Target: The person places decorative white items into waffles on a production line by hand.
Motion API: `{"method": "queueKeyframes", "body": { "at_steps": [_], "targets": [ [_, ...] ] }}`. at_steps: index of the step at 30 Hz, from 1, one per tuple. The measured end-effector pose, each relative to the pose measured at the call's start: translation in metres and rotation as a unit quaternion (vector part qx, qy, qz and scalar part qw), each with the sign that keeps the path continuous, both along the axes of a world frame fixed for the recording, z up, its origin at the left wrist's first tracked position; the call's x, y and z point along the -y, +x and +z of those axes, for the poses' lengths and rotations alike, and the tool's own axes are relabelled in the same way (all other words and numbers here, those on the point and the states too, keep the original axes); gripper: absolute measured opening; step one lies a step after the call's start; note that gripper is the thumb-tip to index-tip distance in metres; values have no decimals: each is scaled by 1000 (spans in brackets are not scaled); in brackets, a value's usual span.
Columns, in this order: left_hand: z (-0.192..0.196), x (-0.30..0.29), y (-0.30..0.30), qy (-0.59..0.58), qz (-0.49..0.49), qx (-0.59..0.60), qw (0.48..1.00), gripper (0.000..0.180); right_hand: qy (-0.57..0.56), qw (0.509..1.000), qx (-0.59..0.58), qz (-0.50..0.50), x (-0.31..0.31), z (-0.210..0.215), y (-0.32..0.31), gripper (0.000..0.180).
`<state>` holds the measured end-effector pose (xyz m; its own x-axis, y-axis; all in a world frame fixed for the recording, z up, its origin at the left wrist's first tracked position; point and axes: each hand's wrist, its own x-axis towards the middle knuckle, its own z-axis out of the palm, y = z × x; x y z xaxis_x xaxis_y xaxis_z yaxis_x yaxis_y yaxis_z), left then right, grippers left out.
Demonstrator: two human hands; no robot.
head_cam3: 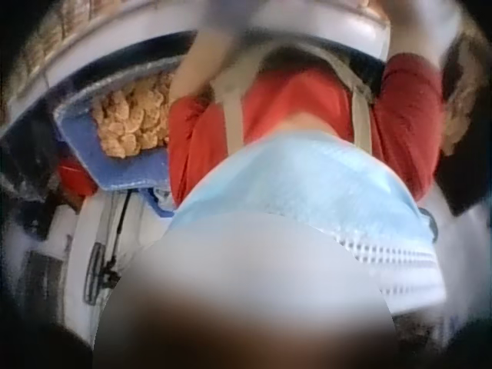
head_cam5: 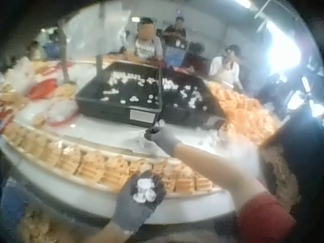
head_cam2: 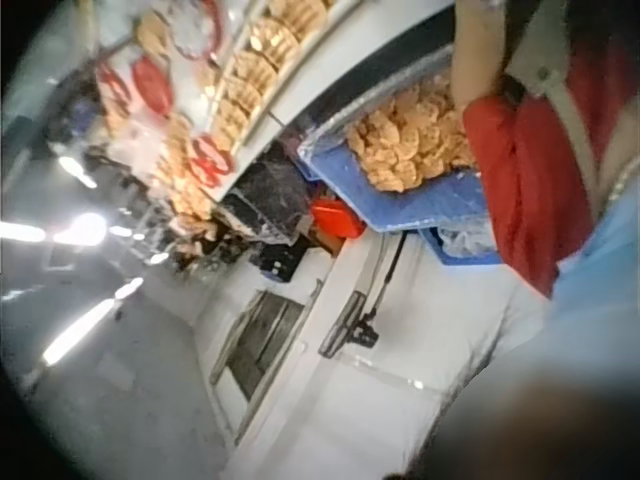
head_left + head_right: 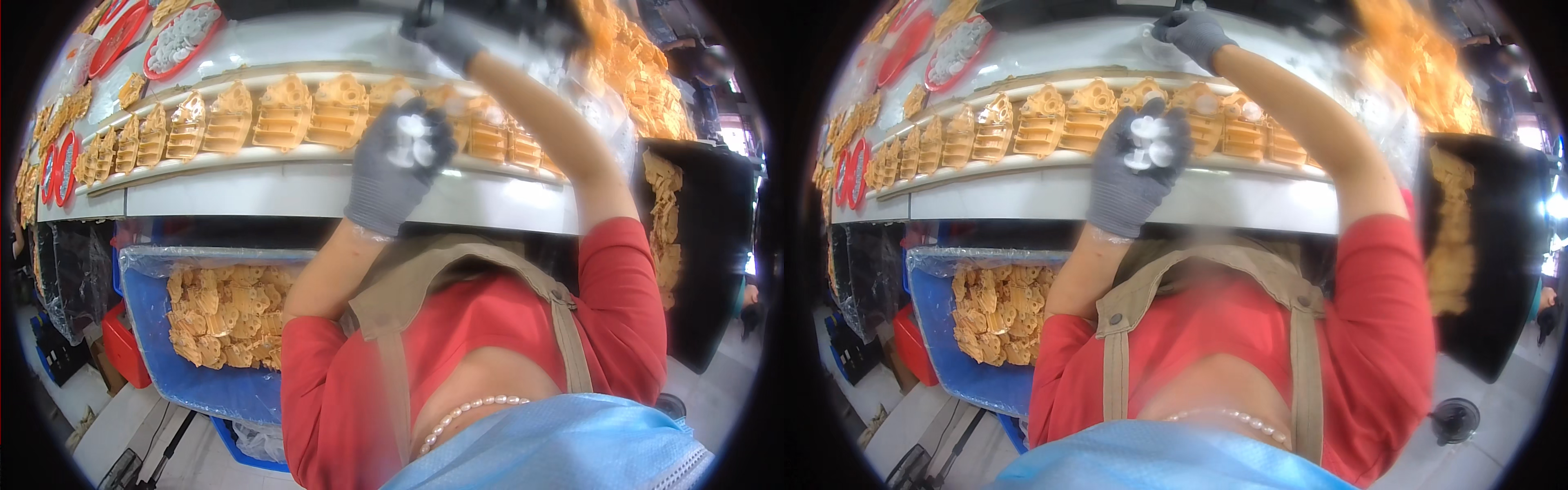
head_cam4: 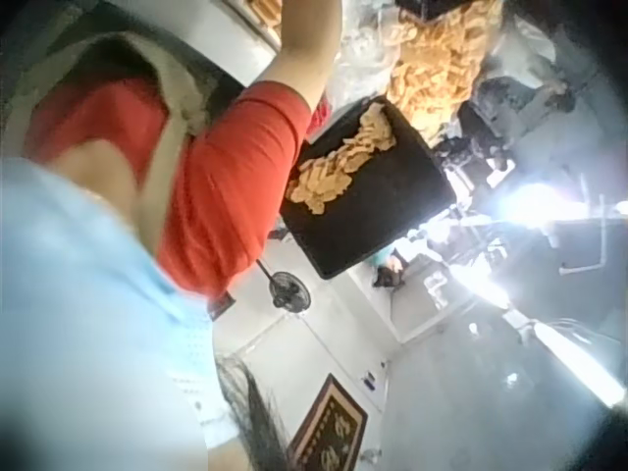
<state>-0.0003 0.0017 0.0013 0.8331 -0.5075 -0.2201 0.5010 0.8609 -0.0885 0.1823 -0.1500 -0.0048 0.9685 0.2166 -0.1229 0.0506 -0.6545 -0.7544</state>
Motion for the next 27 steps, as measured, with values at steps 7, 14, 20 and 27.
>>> {"method": "queueKeyframes", "body": {
  "at_steps": [7,14,20,27],
  "targets": [
    [2,-8,-7,-11,12,-24,1000,30,552,774,-305,-55,17,19,-19,19],
    [-3,-31,-30,-25,41,-39,998,31,423,856,-296,37,-1,58,-55,19],
    [-2,-34,-48,9,71,-60,996,34,93,947,-253,174,-22,70,-54,17],
    [21,-37,-63,9,74,-91,993,27,-78,881,6,467,-32,36,-29,16]
  ]
}}
